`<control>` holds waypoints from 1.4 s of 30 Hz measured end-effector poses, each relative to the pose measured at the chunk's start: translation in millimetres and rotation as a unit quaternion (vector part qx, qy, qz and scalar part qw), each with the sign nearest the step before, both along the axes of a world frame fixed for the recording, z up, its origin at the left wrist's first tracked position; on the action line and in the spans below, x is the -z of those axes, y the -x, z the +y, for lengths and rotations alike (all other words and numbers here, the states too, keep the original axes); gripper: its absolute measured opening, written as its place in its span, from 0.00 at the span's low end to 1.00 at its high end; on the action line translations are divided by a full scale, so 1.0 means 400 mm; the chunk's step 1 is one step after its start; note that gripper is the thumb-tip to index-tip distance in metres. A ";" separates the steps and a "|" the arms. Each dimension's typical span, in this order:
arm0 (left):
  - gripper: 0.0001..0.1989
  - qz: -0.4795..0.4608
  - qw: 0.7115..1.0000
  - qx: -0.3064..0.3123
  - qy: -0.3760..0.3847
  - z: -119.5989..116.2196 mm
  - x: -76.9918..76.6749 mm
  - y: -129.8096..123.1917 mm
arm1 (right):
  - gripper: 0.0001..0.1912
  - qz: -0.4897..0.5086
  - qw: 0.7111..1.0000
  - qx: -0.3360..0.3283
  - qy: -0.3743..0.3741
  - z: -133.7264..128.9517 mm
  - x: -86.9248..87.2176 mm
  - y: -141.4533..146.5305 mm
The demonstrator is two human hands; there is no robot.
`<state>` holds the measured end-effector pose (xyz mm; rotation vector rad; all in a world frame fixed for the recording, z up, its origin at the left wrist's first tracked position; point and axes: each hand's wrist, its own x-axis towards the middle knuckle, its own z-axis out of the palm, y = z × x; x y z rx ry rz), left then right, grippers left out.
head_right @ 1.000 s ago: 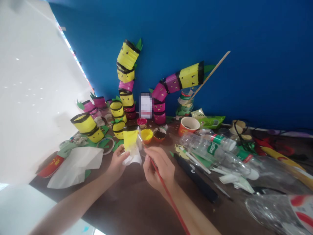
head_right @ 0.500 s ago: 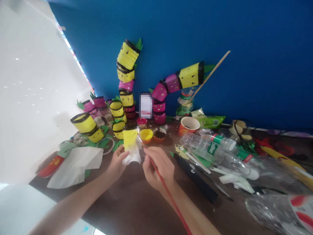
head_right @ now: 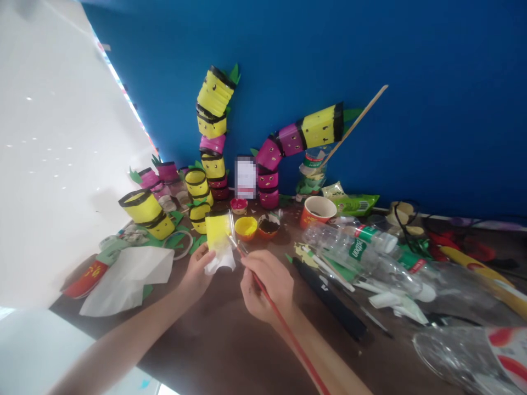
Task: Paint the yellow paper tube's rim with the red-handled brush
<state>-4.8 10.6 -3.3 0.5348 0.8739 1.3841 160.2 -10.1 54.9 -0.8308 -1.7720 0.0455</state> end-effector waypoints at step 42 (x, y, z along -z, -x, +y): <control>0.16 0.007 1.000 0.004 -0.002 0.002 -0.005 0.006 | 0.09 -0.020 0.999 0.020 0.040 -0.007 0.017 0.001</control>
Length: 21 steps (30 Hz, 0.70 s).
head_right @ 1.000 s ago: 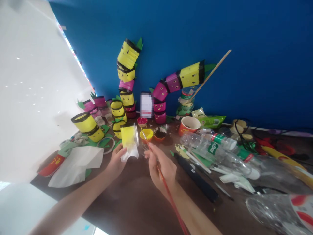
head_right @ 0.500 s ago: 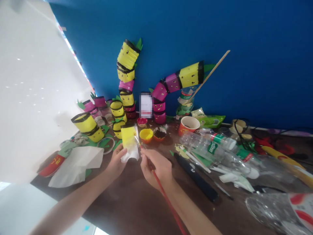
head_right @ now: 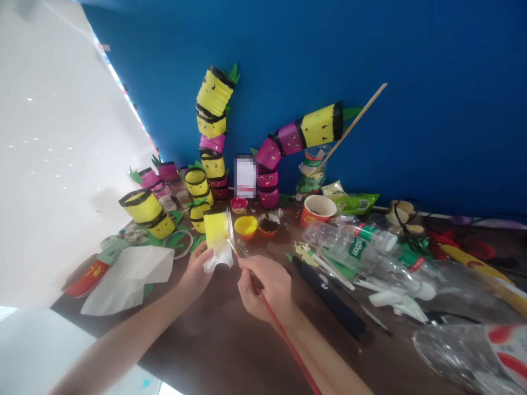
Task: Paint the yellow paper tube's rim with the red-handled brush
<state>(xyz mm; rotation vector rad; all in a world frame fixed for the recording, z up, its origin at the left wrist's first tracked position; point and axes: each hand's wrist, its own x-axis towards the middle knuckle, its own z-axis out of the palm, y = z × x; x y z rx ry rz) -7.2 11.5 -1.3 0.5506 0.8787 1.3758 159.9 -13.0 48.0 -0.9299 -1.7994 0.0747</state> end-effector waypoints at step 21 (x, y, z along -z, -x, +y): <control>0.19 0.008 1.000 0.011 -0.007 -0.001 -0.003 -0.002 | 0.08 0.017 1.000 0.000 0.023 -0.003 -0.009 -0.006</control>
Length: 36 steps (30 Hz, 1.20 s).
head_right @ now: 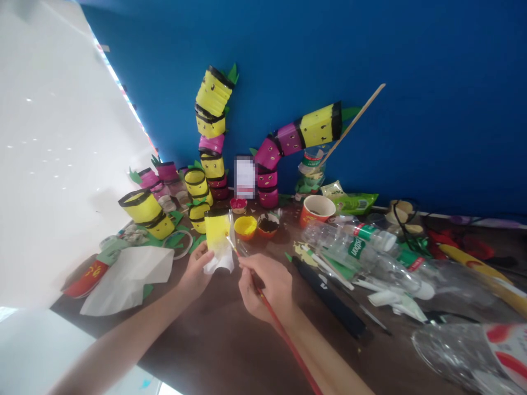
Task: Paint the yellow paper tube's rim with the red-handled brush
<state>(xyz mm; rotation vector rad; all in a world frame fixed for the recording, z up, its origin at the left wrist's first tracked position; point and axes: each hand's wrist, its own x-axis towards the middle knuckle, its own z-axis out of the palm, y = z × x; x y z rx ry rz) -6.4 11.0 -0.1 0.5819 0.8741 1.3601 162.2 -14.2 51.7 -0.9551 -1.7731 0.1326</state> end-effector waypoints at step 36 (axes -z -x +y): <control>0.19 0.013 1.000 0.005 -0.009 -0.002 -0.002 0.000 | 0.10 0.045 0.999 0.027 -0.013 0.017 0.014 0.002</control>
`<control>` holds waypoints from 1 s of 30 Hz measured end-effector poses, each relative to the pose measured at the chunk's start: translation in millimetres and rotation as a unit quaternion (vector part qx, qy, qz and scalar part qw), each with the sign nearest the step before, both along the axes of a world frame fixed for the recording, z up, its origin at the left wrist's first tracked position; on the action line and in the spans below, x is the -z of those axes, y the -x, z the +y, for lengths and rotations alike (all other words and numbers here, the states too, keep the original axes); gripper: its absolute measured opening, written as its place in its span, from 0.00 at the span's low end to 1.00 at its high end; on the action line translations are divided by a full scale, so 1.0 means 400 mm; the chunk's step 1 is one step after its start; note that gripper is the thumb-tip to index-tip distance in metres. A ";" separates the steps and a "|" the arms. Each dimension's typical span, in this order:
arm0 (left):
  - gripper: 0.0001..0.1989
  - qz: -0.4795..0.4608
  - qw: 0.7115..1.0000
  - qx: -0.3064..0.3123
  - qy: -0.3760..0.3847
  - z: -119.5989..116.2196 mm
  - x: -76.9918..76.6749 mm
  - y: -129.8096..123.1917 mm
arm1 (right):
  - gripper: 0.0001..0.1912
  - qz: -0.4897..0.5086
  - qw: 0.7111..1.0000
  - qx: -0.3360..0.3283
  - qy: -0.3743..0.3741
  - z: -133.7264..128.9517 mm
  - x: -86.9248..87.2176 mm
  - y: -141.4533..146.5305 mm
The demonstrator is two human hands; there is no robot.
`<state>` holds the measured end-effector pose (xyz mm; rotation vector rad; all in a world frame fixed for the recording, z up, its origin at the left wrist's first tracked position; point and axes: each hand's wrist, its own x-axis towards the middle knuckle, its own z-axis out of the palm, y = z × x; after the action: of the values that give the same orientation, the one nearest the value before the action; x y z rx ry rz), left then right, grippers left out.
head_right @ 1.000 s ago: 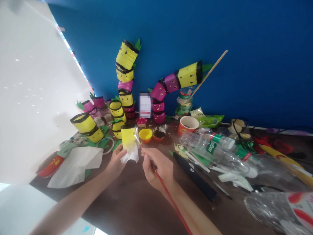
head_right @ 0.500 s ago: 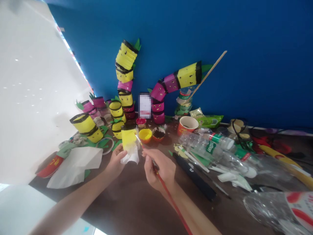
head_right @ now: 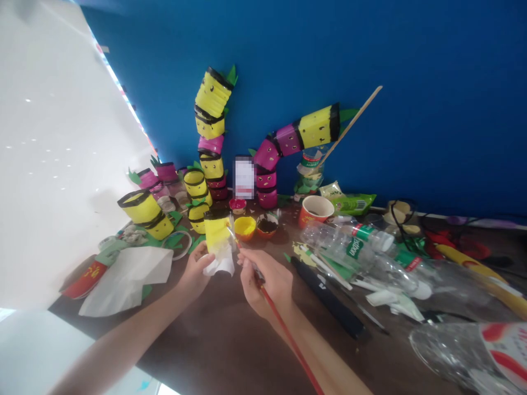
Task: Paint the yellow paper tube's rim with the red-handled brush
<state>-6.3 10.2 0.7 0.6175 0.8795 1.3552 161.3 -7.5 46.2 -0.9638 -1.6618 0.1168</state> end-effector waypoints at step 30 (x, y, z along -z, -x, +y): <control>0.19 -0.025 0.999 0.039 0.000 0.000 0.008 0.005 | 0.11 0.005 1.000 0.002 -0.014 0.004 0.006 -0.006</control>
<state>-8.3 10.1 -2.5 0.6087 0.8080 1.2952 163.6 -5.8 43.9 -0.9444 -1.6473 0.0958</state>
